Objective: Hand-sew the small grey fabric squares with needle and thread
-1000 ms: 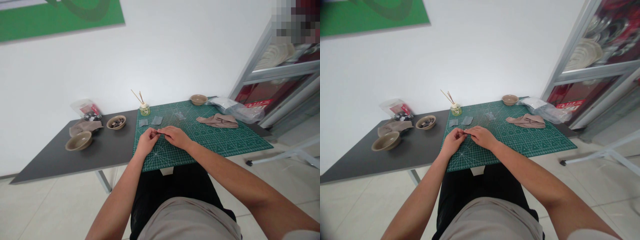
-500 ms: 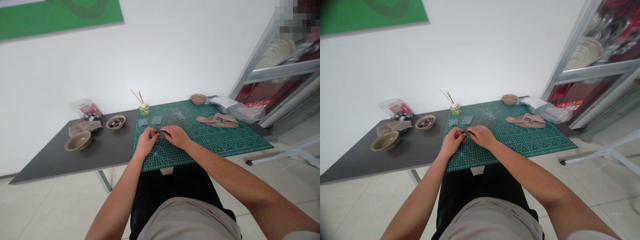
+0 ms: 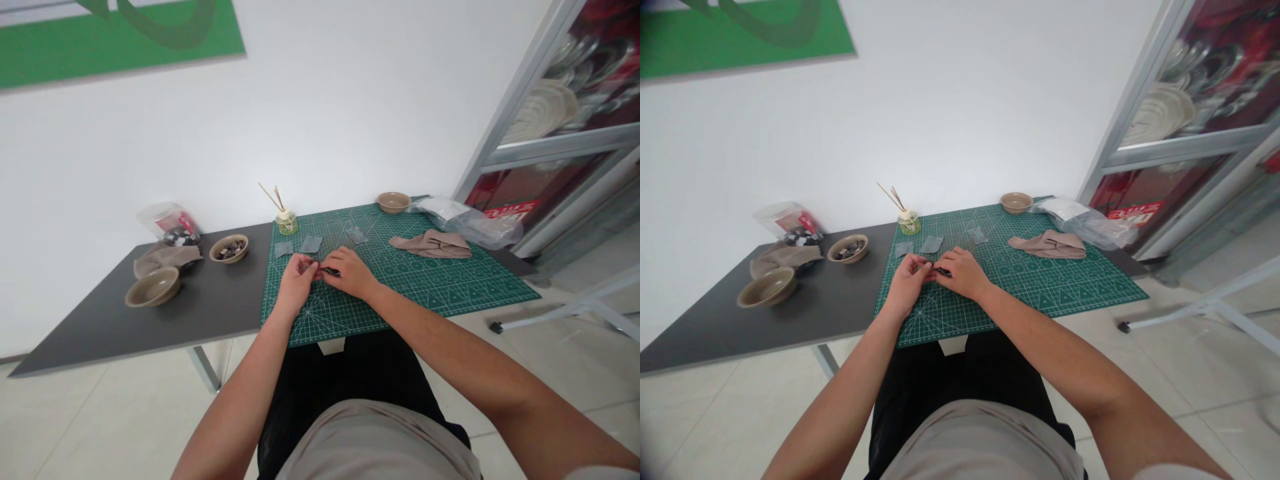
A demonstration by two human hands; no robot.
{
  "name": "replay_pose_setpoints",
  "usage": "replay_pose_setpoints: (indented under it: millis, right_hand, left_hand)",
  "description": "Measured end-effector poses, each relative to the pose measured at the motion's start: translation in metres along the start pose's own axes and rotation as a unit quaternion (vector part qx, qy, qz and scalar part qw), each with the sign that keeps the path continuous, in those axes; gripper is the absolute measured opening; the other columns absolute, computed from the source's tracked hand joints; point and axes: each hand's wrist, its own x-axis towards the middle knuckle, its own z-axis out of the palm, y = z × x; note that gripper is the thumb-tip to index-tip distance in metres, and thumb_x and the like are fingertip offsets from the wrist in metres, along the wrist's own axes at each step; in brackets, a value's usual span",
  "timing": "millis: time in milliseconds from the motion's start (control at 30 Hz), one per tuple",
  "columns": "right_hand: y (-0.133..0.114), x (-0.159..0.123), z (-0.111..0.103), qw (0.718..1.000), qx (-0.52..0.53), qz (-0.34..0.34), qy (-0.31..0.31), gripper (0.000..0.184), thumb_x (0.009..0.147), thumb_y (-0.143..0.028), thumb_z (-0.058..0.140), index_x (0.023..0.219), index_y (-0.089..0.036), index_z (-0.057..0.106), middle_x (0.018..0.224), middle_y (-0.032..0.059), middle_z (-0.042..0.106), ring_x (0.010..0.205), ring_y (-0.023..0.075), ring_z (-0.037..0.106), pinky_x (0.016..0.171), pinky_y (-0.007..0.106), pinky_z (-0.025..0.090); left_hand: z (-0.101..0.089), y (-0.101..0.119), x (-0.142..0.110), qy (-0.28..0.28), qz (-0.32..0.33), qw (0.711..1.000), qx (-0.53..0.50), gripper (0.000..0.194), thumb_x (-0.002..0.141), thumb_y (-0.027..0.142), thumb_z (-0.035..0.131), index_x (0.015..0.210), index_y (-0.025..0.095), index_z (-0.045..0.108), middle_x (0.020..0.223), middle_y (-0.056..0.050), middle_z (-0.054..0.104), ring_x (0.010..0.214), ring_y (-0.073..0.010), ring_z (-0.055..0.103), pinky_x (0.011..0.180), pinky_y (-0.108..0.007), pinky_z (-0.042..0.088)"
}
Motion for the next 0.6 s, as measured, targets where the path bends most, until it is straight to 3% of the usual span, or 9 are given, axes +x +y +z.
replay_pose_setpoints:
  millis: [233,400,600]
  right_hand:
    - [0.0000,-0.0006,-0.0006,0.998,0.027,0.049,0.029,0.007,0.086,-0.022,0.065,0.090,-0.019,0.069,0.090,0.0038,0.070,0.086,0.0197,0.055,0.085,0.034,0.043]
    - [-0.0014,-0.0021,-0.0021,0.993,0.050,0.093,0.061,0.013,0.093,-0.022,0.056,0.101,-0.021,0.066,0.097,0.0042,0.071,0.092,0.0197,0.062,0.085,0.033,0.046]
    - [-0.0093,-0.0034,-0.0011,0.998,-0.002,0.065,0.005,0.021,0.094,-0.016,0.050,0.110,-0.019,0.064,0.102,0.0068,0.072,0.093,0.0195,0.067,0.082,0.032,0.050]
  left_hand:
    - [-0.0044,-0.0109,0.0035,0.028,0.022,0.999,0.024,0.016,0.078,0.027,0.066,0.085,0.021,0.053,0.075,0.004,0.059,0.068,-0.0152,0.067,0.066,-0.030,0.055]
    - [-0.0051,-0.0082,0.0010,-0.002,0.013,0.996,0.083,0.014,0.074,0.025,0.069,0.083,0.019,0.060,0.070,0.002,0.065,0.066,-0.0151,0.065,0.065,-0.028,0.051]
    - [-0.0016,-0.0028,-0.0038,-0.033,0.016,0.994,0.106,0.013,0.075,0.027,0.068,0.081,0.018,0.062,0.066,0.000,0.069,0.062,-0.0156,0.066,0.064,-0.028,0.051]
